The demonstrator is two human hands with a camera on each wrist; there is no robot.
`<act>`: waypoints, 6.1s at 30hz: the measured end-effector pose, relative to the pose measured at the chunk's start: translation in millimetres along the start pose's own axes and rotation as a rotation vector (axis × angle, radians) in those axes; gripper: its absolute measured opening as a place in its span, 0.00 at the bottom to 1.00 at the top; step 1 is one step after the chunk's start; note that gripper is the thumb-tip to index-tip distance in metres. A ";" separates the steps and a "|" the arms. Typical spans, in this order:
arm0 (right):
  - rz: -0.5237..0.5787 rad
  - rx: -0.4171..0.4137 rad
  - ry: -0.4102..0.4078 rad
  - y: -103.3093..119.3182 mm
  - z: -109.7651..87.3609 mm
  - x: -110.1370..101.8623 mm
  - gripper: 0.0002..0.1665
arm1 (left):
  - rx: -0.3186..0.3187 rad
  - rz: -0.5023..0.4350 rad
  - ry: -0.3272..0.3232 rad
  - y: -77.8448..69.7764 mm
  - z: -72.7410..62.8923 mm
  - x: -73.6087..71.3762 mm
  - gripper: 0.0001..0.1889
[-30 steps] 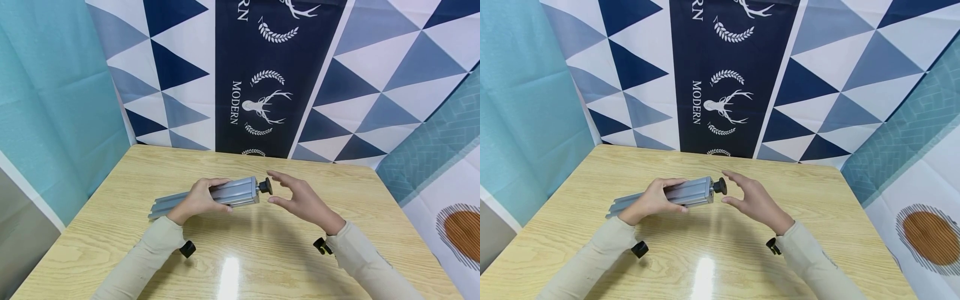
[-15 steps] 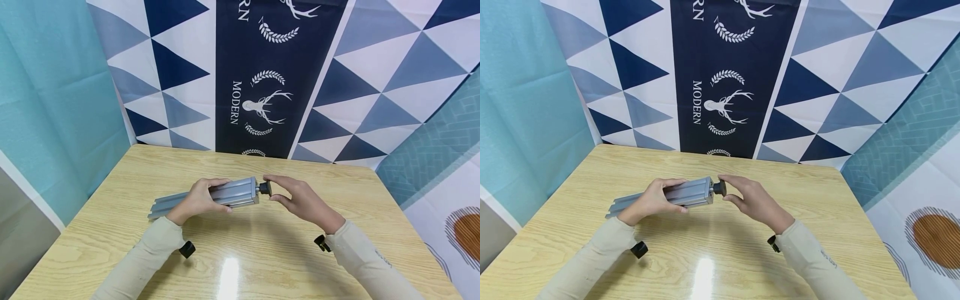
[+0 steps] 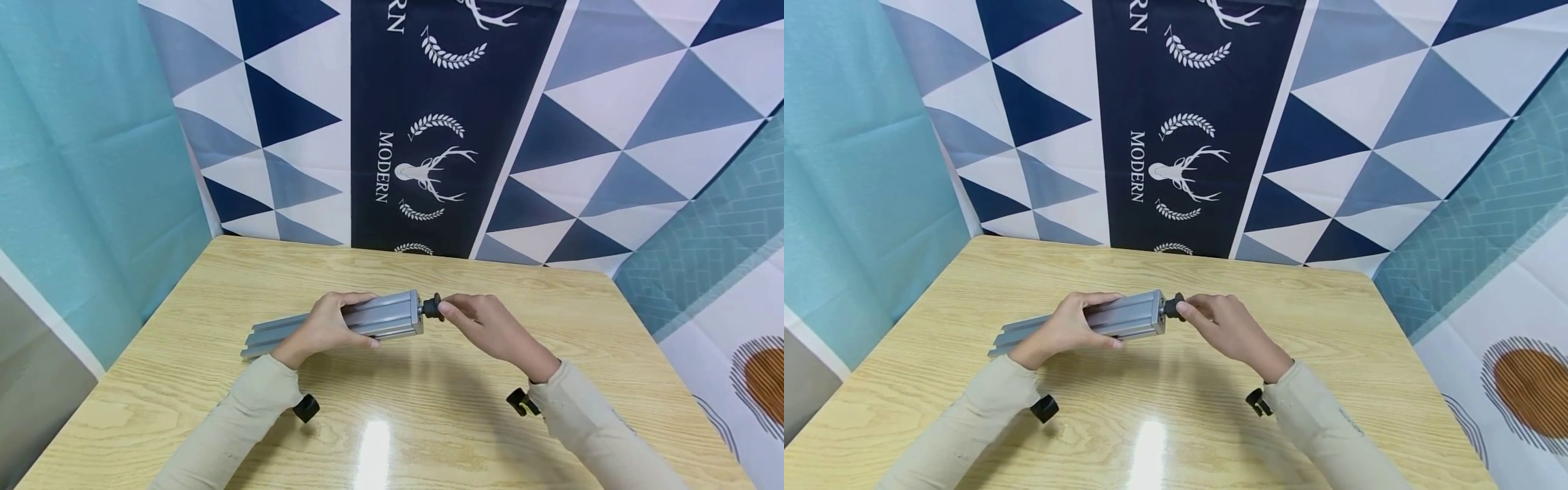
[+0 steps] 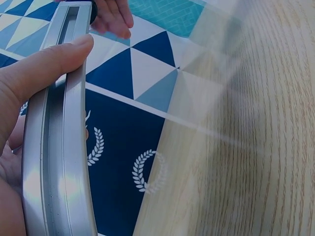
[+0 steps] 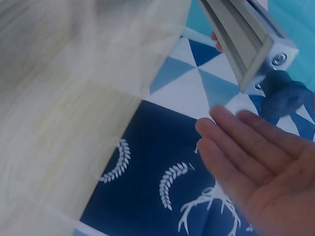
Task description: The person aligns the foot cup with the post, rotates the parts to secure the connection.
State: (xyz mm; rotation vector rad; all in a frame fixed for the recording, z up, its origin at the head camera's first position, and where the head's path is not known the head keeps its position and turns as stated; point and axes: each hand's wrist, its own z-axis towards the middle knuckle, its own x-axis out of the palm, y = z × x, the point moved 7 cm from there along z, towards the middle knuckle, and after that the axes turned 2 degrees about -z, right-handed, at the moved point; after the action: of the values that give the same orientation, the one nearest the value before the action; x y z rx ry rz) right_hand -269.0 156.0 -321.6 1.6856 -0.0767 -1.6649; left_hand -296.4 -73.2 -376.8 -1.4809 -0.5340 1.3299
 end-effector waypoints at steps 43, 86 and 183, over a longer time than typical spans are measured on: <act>-0.193 -0.314 -0.067 17.3 -0.9 -2.8 0.43 | -0.017 0.006 0.015 2.0 0.3 -0.6 0.41; -0.133 -0.222 -0.108 17.7 -1.4 -2.3 0.26 | -0.009 0.003 0.018 0.3 -0.2 -1.2 0.39; -0.218 -0.318 -0.080 24.7 -5.2 -5.3 0.43 | -0.012 -0.009 0.022 -0.6 -1.4 -1.9 0.39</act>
State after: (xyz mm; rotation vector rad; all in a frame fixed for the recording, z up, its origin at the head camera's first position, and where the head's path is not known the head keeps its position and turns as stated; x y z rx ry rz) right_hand -254.2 143.5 -304.6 1.4263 0.3276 -1.7947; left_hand -295.5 -75.2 -375.6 -1.4999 -0.5342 1.3041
